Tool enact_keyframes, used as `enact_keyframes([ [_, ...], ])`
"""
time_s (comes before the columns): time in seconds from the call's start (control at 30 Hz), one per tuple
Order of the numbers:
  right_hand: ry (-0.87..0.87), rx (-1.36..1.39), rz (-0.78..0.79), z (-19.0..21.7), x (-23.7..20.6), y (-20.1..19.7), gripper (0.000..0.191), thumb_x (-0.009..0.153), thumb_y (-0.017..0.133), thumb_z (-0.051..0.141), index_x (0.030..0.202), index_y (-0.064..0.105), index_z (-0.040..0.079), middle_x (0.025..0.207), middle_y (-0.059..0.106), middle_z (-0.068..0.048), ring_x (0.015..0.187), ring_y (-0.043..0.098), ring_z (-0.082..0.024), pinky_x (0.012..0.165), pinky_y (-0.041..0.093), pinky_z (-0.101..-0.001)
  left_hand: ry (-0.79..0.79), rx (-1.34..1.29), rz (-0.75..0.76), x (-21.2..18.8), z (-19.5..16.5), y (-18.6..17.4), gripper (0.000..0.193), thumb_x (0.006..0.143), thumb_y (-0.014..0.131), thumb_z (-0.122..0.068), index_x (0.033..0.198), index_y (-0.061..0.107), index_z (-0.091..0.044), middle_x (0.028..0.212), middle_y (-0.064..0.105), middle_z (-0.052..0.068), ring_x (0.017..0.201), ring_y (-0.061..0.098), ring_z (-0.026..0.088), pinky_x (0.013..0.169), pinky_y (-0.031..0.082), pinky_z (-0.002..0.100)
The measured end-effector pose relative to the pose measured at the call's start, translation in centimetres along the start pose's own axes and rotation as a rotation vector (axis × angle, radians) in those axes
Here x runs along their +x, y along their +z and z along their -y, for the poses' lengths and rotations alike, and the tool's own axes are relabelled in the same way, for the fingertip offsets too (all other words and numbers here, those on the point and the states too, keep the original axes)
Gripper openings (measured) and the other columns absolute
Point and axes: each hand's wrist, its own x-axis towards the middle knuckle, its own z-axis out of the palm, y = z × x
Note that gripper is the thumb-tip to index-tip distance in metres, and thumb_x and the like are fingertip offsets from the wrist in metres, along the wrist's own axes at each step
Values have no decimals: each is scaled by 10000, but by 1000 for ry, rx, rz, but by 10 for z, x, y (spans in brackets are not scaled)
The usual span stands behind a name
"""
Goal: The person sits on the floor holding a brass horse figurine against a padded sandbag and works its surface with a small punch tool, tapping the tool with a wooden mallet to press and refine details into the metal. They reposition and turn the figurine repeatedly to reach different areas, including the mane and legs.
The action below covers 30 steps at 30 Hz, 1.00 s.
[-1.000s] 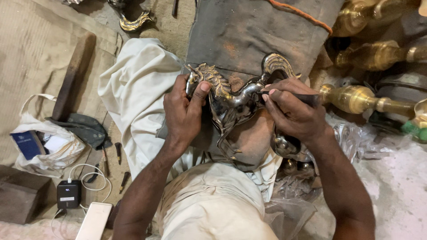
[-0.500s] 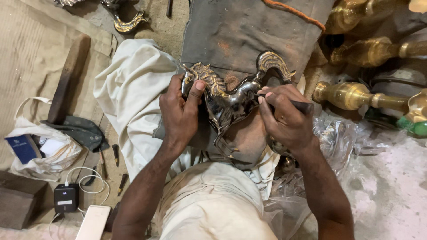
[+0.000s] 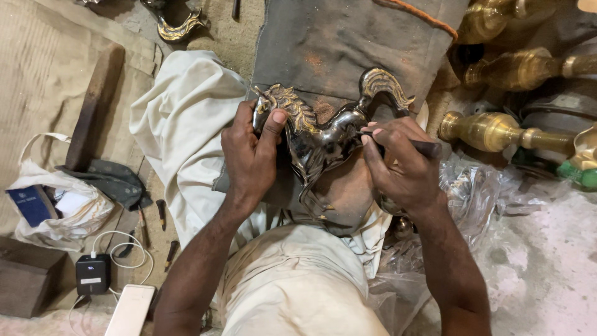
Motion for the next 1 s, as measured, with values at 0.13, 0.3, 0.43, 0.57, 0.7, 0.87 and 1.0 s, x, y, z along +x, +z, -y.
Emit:
enact_keyframes([
  [0.13, -84, 23, 21, -6, -2, -2, 204, 902, 779, -83, 931, 588, -14, 970, 731, -153, 1003, 750, -282, 869, 637, -384, 16, -5, -4, 0, 0, 0, 384, 1039, 675, -382, 1089, 645, -2, 682, 665, 11, 597, 608, 77, 531, 461, 253],
  [0.3, -108, 64, 56, -12, -2, -5, 214, 873, 780, -97, 927, 592, -12, 934, 714, -148, 973, 745, -276, 846, 643, -379, 14, -2, -1, 0, 0, -1, 377, 1044, 678, -371, 1076, 643, 3, 688, 664, 13, 602, 607, 74, 540, 466, 251],
  [0.43, -185, 64, 87, -14, 1, -7, 246, 859, 800, -89, 923, 581, 1, 979, 729, -160, 1001, 744, -296, 853, 641, -393, 17, -20, 0, 0, 1, 0, 376, 1043, 680, -362, 1090, 643, 9, 689, 661, 16, 604, 596, 76, 536, 461, 250],
  [0.57, -167, 87, 97, -15, 1, -11, 229, 876, 791, -111, 954, 590, -34, 967, 725, -156, 967, 739, -285, 855, 647, -402, 6, -16, 6, 1, 0, 0, 380, 1041, 677, -369, 1092, 650, 6, 701, 676, 10, 601, 608, 74, 528, 462, 248],
  [0.7, -204, 58, 115, -19, -1, -12, 231, 863, 794, -80, 930, 581, -22, 988, 736, -180, 988, 740, -315, 838, 629, -402, -7, 10, -4, -1, -3, -1, 392, 1038, 670, -380, 1102, 647, 6, 689, 671, 22, 599, 614, 87, 535, 466, 260],
  [0.87, 64, 261, -50, -12, -16, 5, 197, 982, 714, -67, 1071, 554, 5, 1087, 712, -163, 1122, 729, -289, 1004, 639, -398, -9, 42, -18, -16, -8, 0, 391, 1043, 650, -390, 1122, 639, -7, 720, 688, 42, 632, 653, 132, 571, 504, 295],
  [1.0, 353, 427, -203, 8, -36, 16, 211, 1025, 670, -38, 1129, 496, 19, 1176, 695, -148, 1120, 710, -198, 948, 613, -296, 62, 85, -71, -28, -8, 1, 394, 1070, 644, -375, 1166, 632, 7, 833, 716, 86, 714, 673, 173, 649, 524, 336],
])
